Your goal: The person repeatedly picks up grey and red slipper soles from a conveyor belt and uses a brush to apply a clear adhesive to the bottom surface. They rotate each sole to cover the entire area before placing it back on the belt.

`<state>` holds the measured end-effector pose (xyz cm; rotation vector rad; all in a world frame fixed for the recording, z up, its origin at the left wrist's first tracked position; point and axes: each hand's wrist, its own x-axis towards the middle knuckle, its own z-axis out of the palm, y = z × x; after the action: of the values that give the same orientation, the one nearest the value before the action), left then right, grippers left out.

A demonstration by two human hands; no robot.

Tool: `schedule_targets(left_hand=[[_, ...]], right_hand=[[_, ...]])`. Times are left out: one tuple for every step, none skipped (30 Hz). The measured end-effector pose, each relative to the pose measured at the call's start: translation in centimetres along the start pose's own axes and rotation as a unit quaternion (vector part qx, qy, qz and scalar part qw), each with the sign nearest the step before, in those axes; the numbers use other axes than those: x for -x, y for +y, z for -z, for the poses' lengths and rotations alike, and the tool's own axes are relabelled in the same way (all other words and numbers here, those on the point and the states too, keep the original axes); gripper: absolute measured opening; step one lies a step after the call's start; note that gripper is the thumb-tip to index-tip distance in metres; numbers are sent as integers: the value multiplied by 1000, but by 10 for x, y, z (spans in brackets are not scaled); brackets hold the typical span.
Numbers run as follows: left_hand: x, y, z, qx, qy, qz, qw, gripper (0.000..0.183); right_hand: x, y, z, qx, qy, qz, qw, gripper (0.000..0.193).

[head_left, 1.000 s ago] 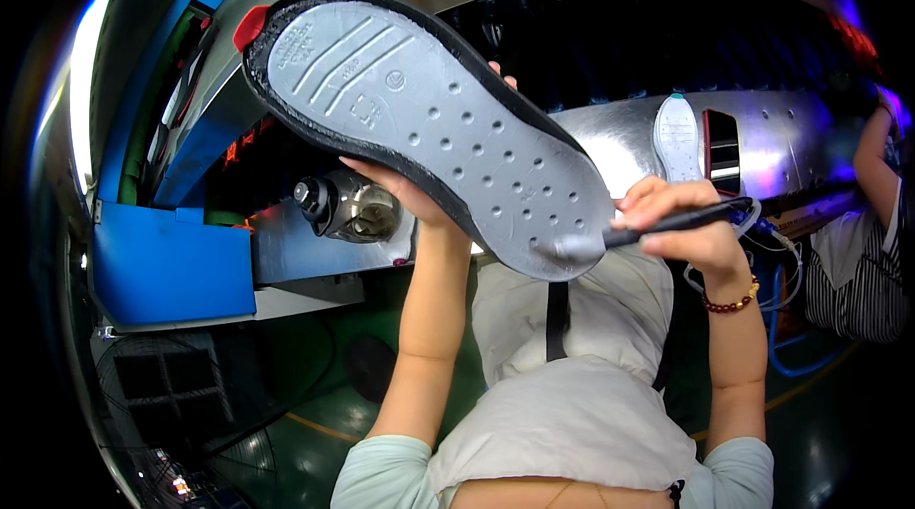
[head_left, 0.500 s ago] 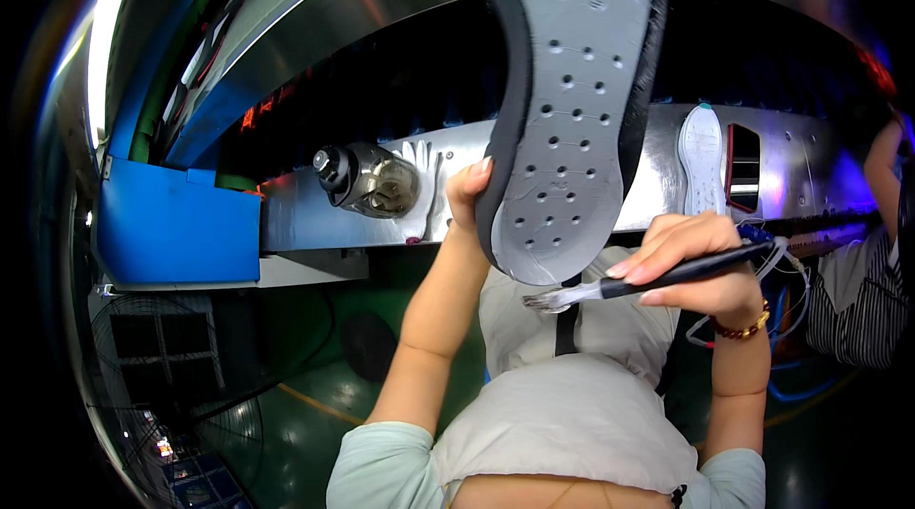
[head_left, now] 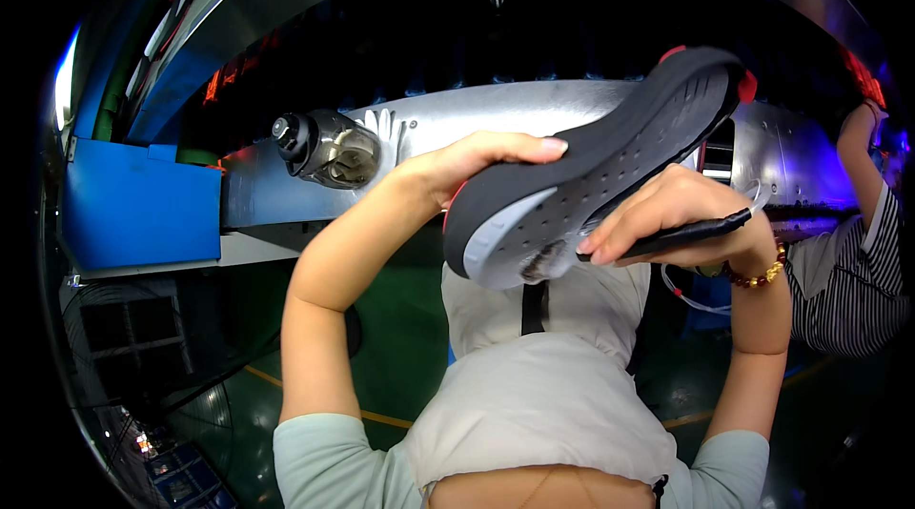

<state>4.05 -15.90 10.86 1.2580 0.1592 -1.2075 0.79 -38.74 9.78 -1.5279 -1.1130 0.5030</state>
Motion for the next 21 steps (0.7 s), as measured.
schedule_targets(left_hand=[[-4, -4, 2, -1, -28, -19, 999, 47], [-1, -1, 1, 1, -21, 3, 1000, 48], [4, 3, 1, 2, -14, 24, 1000, 49], [5, 3, 0, 12, -5, 30, 999, 50], [7, 4, -1, 21, 2, 35, 999, 50], [7, 5, -1, 30, 10, 40, 999, 51], [7, 4, 1, 1, -8, 28, 1000, 50], [5, 1, 6, -28, -25, 17, 999, 49], [6, 0, 7, -56, -41, 6, 998, 49], [10, 1, 5, -64, 7, 13, 998, 48], [10, 1, 7, -46, 15, 22, 999, 47], [11, 0, 10, -27, 24, 31, 999, 47], [12, -1, 13, -9, 33, 39, 999, 47], [11, -1, 17, 14, 30, 43, 999, 46], [14, -1, 13, 54, 68, 38, 995, 45], [17, 1, 11, 27, 69, 42, 996, 43], [21, 2, 13, 3, 72, 43, 996, 42], [22, 0, 18, 4, 51, 36, 998, 42], [23, -1, 22, 7, 69, 37, 997, 43], [25, -2, 26, 9, 88, 40, 995, 43], [27, -4, 32, 10, 106, 43, 993, 44]], right_hand=[[1, -8, 9, 32, -39, -17, 999, 16], [1, -13, 14, 64, -78, -32, 994, 16], [0, -13, 15, 49, -56, -15, 997, 15], [-2, -14, 15, 34, -35, 1, 999, 15], [-3, -15, 16, 21, -13, 17, 1000, 14], [-3, -5, 13, 25, 8, 13, 1000, 15], [-2, -6, 13, 35, -13, -2, 999, 15], [0, -6, 13, 43, -34, -17, 998, 15], [2, -7, 13, 51, -56, -32, 997, 15], [7, -13, 18, 81, -70, -54, 993, 15], [11, -12, 19, 55, -50, -42, 996, 14], [14, -10, 20, 28, -31, -29, 999, 14], [16, -9, 20, 2, -12, -17, 1000, 14], [16, -4, 19, 11, 35, 5, 999, 13], [17, -4, 19, 21, 52, -41, 998, 13], [22, 2, 16, 16, 54, -44, 997, 14], [27, 7, 17, 12, 53, -44, 998, 14], [32, 7, 18, 21, 44, -41, 998, 17], [37, 5, 19, 30, 35, -38, 998, 20], [40, 1, 20, 17, 36, -48, 998, 20], [39, 1, 20, 27, 77, -47, 996, 20]])
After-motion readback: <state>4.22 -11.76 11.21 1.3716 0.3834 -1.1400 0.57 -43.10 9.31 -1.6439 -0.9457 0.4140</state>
